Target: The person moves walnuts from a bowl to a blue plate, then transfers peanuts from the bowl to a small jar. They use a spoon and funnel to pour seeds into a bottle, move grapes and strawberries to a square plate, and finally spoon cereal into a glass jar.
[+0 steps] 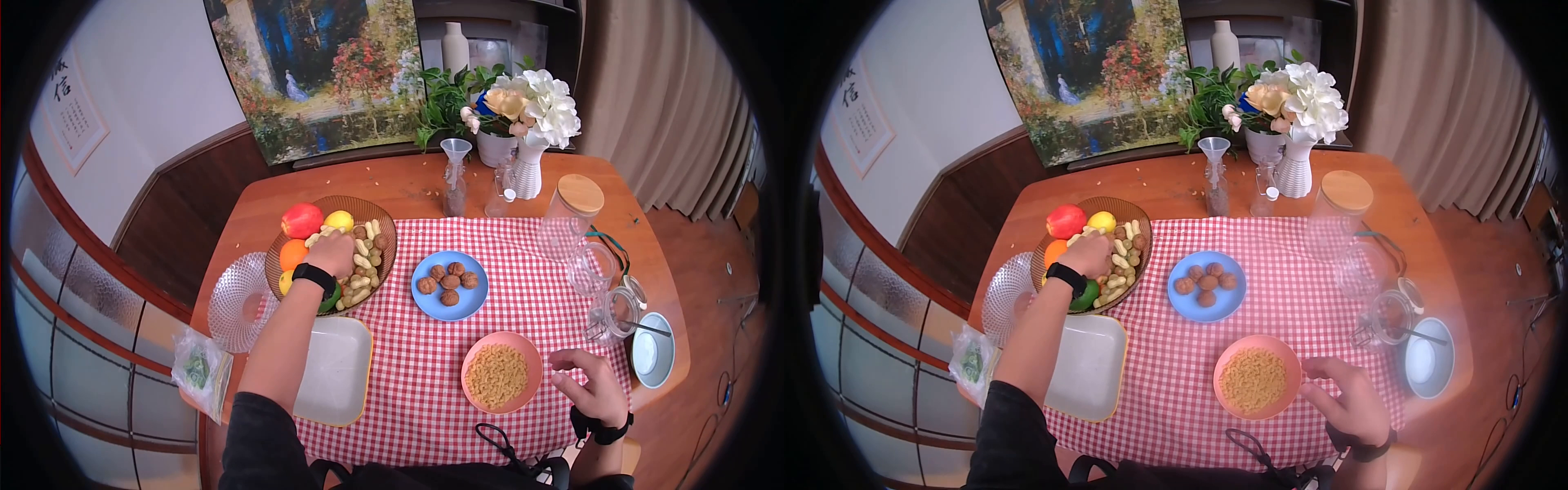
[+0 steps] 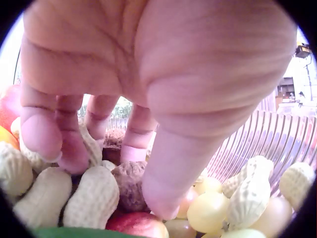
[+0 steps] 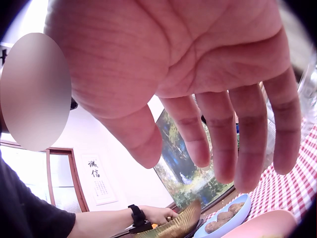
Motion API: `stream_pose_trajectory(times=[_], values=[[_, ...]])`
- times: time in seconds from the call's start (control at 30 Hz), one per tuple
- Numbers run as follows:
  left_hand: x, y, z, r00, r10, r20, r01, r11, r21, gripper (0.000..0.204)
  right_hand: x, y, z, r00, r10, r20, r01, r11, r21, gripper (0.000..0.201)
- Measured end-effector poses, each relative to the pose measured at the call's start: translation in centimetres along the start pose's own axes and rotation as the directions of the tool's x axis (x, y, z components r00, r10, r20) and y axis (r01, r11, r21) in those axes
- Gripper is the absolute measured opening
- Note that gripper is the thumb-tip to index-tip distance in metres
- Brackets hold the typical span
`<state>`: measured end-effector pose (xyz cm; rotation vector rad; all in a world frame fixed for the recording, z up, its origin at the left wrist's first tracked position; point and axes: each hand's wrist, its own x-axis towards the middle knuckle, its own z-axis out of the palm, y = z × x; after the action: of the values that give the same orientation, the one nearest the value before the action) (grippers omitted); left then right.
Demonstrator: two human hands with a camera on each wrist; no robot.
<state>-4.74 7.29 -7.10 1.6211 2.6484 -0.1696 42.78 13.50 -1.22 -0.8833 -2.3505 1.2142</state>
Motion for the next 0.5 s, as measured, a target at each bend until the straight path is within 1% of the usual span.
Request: stream_pose_trajectory(times=[0.03,0.1,0.13,0.2,0.23,0.27,0.33,0.37,0.4,0.47,0.5], values=[[-0.2,-0.1,-0.7,1.000,0.001,0.001,-0.001,1.000,0.000,0.029,0.0,0.0,0.0,1.000,-0.007,-0.006,0.007,1.000,0.008,0.030],[-0.8,-0.1,-3.5,0.990,0.058,0.127,-0.018,0.954,-0.299,0.028,0.0,0.0,-0.1,1.000,-0.013,-0.012,0.013,1.000,0.016,0.029],[-0.8,-0.4,-4.1,0.990,0.059,0.128,-0.018,0.954,-0.298,0.028,0.0,0.1,0.0,1.000,-0.014,-0.014,0.014,1.000,0.014,0.029],[-0.9,-0.8,-5.0,1.000,0.002,0.001,-0.002,0.862,-0.506,0.029,0.0,0.2,0.1,1.000,-0.013,-0.013,0.013,1.000,0.014,0.029],[-1.0,-0.6,-5.9,0.999,-0.005,-0.036,-0.015,0.848,-0.529,0.027,0.0,0.2,0.1,1.000,-0.013,-0.014,0.013,1.000,0.015,0.028],[-0.8,-0.5,-6.0,0.999,-0.009,-0.035,-0.011,0.848,-0.530,0.027,0.1,0.2,0.1,1.000,-0.016,-0.016,0.016,1.000,0.014,0.028],[-0.4,-0.2,-6.3,0.992,0.019,-0.129,-0.080,0.867,-0.492,0.026,0.2,-0.1,0.1,1.000,-0.013,-0.011,0.014,1.000,0.019,0.028],[-0.1,0.1,-5.5,0.979,0.021,-0.204,-0.124,0.855,-0.504,0.018,0.2,-0.3,0.1,1.000,-0.008,-0.012,0.008,1.000,0.024,0.028],[0.2,0.5,-5.2,0.978,0.022,-0.207,-0.126,0.855,-0.503,0.018,0.2,-0.3,0.1,1.000,-0.010,-0.014,0.010,1.000,0.023,0.028],[0.8,2.1,-5.2,0.994,-0.009,-0.108,-0.052,0.834,-0.550,0.014,0.1,-0.1,0.1,1.000,0.006,-0.006,-0.006,1.000,0.028,0.028],[1.3,2.8,-5.5,1.000,0.015,-0.010,-0.018,0.874,-0.485,0.020,0.0,0.0,0.0,1.000,0.007,-0.012,-0.007,1.000,0.025,0.028]])
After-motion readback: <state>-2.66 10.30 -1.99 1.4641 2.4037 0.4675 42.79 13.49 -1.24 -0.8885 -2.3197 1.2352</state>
